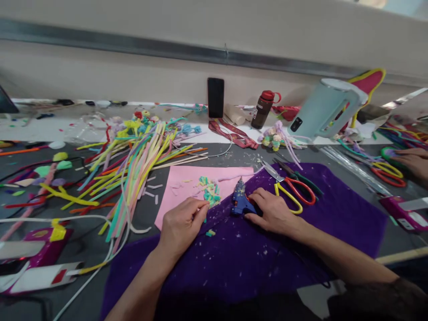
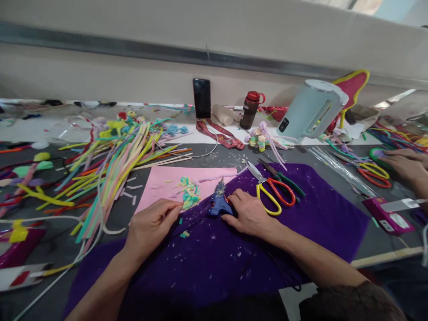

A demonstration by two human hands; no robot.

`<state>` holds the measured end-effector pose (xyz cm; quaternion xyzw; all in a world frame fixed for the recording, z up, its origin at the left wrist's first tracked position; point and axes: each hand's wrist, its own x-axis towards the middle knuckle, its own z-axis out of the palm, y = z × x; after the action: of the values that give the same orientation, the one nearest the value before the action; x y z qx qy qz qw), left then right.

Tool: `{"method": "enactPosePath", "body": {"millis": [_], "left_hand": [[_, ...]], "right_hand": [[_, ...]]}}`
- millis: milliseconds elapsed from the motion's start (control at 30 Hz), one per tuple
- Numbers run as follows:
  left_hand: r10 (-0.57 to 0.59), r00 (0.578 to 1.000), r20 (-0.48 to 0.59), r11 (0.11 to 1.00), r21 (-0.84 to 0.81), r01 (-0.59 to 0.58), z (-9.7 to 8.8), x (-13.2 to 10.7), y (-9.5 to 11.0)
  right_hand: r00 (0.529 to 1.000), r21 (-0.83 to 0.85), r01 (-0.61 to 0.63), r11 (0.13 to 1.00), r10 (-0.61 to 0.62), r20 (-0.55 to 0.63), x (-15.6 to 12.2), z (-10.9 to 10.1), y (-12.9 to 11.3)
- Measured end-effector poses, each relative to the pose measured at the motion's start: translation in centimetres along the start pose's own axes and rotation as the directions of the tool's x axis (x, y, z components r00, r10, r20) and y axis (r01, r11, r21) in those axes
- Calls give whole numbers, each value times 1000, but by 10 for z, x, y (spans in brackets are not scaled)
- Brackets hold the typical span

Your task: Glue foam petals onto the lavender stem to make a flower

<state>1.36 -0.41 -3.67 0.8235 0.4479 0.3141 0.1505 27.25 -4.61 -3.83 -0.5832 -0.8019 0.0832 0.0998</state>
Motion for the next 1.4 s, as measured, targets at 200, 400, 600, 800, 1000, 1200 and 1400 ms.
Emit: {"method": "enactPosePath", "body": {"millis": [200, 400, 600, 800, 1000, 1200, 1400], "left_hand": [[17, 1000, 11, 1000, 20, -17, 0, 1, -3], [23, 1000, 3, 999, 23, -23, 1, 0, -3], [36, 999, 12, 999, 15, -36, 1, 1, -3], [49, 999, 1, 999, 22, -49, 1, 0, -5], [60, 998, 1, 998, 29, -60, 0, 1, -8], [48, 999, -9, 998, 38, -48, 1, 2, -4], [-93, 991, -95, 994, 48, 98, -10, 0, -5]], "right_hand": [[999, -44, 38, 998, -37, 21, 2, -2, -2], [998, 62, 66, 996, -66, -12, -4, -2, 3], [992, 312, 32, 949, 9, -128, -3, -10, 7], [996, 156, -21, 988, 34, -79, 3, -3, 5], [996, 56, -49, 997, 53, -72, 11, -25, 16], [994, 30, -58, 998, 61, -86, 6, -41, 26], [1000, -43, -26, 999, 26, 8, -3, -11, 11]]}}
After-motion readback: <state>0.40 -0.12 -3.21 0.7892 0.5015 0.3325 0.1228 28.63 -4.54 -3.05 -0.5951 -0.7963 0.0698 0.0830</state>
